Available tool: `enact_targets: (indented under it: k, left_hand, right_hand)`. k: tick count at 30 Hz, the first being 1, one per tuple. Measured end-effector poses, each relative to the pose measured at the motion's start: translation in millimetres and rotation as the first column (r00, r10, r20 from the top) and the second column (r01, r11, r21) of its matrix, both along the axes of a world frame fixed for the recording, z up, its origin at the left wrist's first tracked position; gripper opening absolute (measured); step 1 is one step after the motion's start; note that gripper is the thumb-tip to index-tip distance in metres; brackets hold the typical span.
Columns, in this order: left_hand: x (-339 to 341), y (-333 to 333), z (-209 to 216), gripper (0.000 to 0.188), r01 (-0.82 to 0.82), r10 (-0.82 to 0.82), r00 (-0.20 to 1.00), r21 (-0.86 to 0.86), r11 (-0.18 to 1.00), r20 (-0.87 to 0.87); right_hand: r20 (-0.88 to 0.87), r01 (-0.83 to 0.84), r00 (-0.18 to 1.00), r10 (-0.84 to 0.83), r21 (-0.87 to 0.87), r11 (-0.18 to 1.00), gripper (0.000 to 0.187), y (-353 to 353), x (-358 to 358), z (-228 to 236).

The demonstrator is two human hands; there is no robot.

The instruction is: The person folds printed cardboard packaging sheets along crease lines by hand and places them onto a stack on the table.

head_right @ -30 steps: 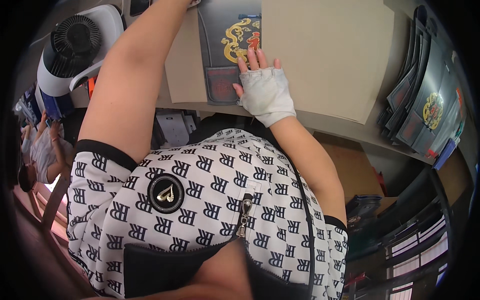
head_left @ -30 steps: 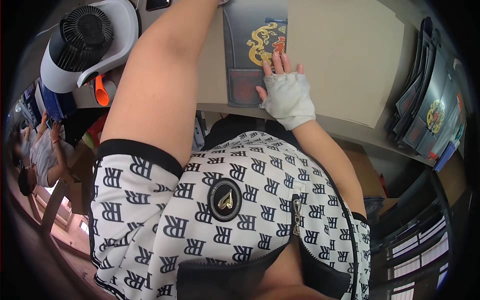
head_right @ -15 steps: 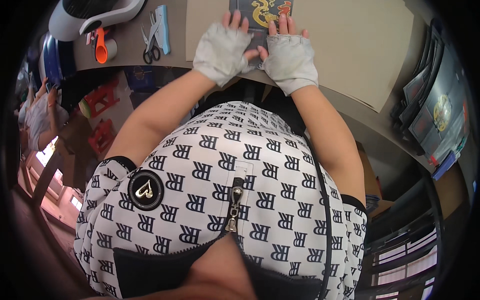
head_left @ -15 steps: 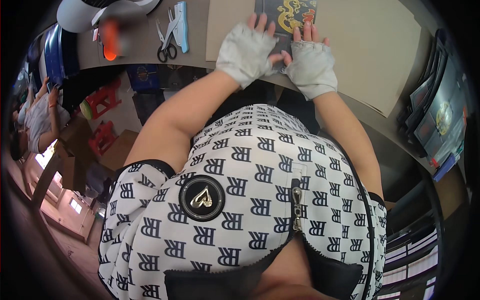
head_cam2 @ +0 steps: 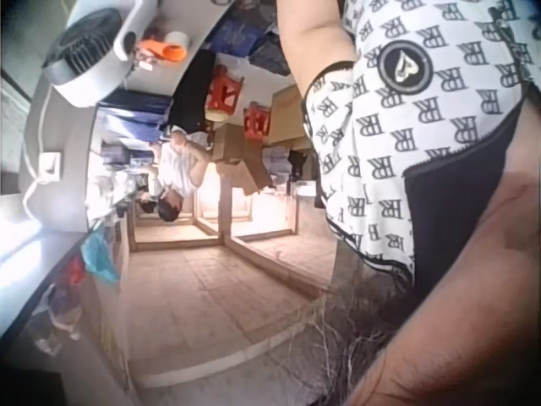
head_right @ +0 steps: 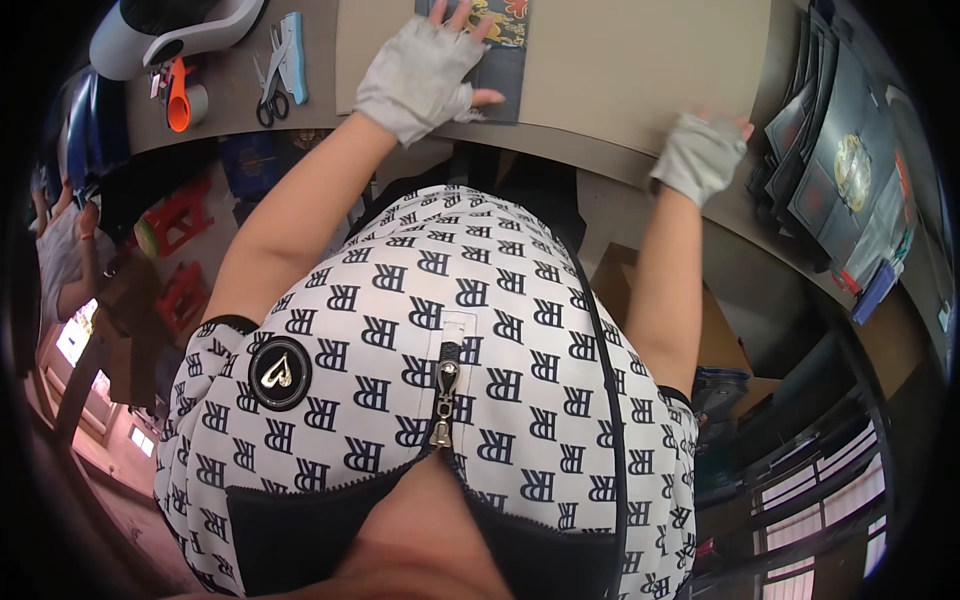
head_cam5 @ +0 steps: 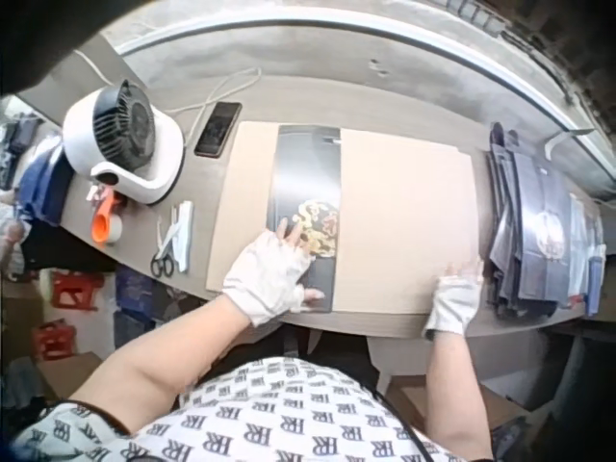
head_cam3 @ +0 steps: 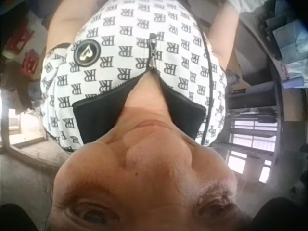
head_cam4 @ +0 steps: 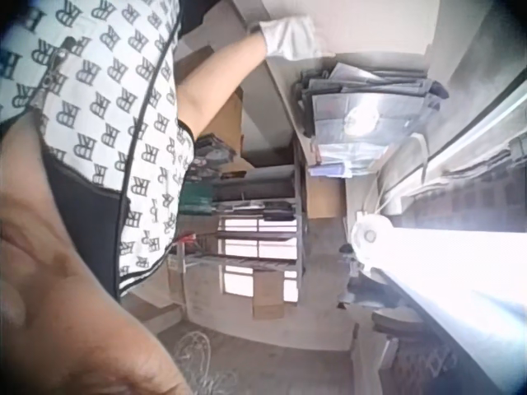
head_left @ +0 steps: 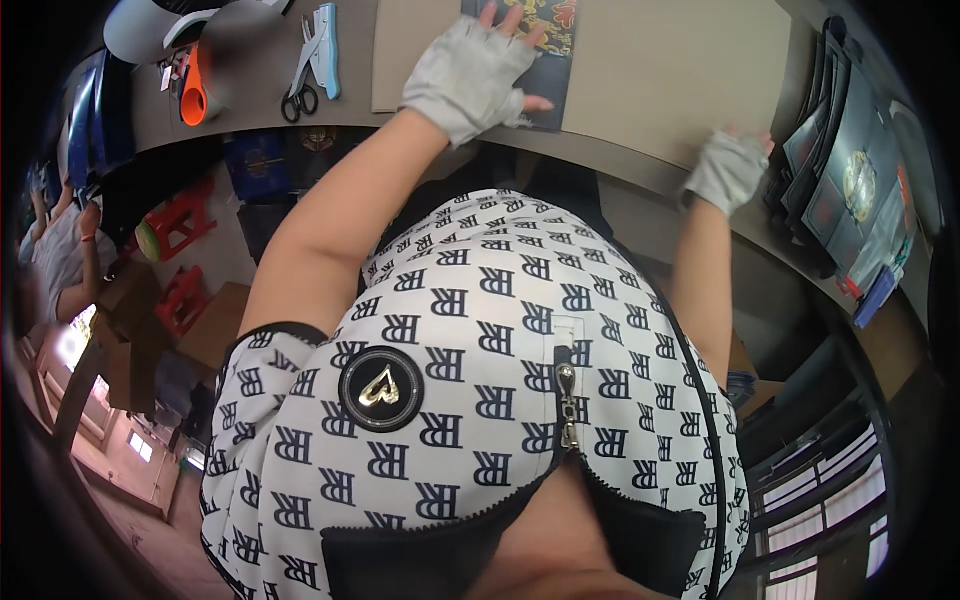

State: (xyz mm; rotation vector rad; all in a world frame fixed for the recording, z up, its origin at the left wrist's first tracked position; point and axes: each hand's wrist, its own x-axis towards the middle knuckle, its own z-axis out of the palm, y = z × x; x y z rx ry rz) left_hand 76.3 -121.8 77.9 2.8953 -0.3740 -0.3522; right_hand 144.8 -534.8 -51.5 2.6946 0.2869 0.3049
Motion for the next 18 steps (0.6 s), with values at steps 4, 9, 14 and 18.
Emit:
enact_targets:
  k: [4, 9, 14, 18]
  left_hand:
    - [14.3, -3.5, 13.0, 0.089, 0.041, -0.046, 0.991, -0.043, 0.998, -0.124]
    - [-18.5, 0.3, -59.8, 0.092, 0.176, -0.176, 0.979, 0.012, 0.984, 0.098]
    - [-20.6, 9.1, -57.6, 0.104, 0.338, -0.339, 0.941, 0.049, 0.940, 0.011]
    - [-23.5, 13.8, -74.1, 0.109, 0.339, -0.339, 0.937, 0.017, 0.941, 0.079]
  right_hand:
    - [-0.472, 0.561, 0.823, -0.316, 0.764, 0.320, 0.053, -61.2, 42.0, -25.2]
    - [-0.657, 0.677, 0.706, -0.263, 0.518, 0.523, 0.067, -91.2, 67.4, 9.8]
    - [-0.540, 0.353, 0.840, 0.048, 0.612, 0.708, 0.066, 12.8, 24.6, 128.2]
    - [-0.242, -0.123, 0.859, 0.451, 0.758, 0.641, 0.077, 100.0, -14.4, 151.0]
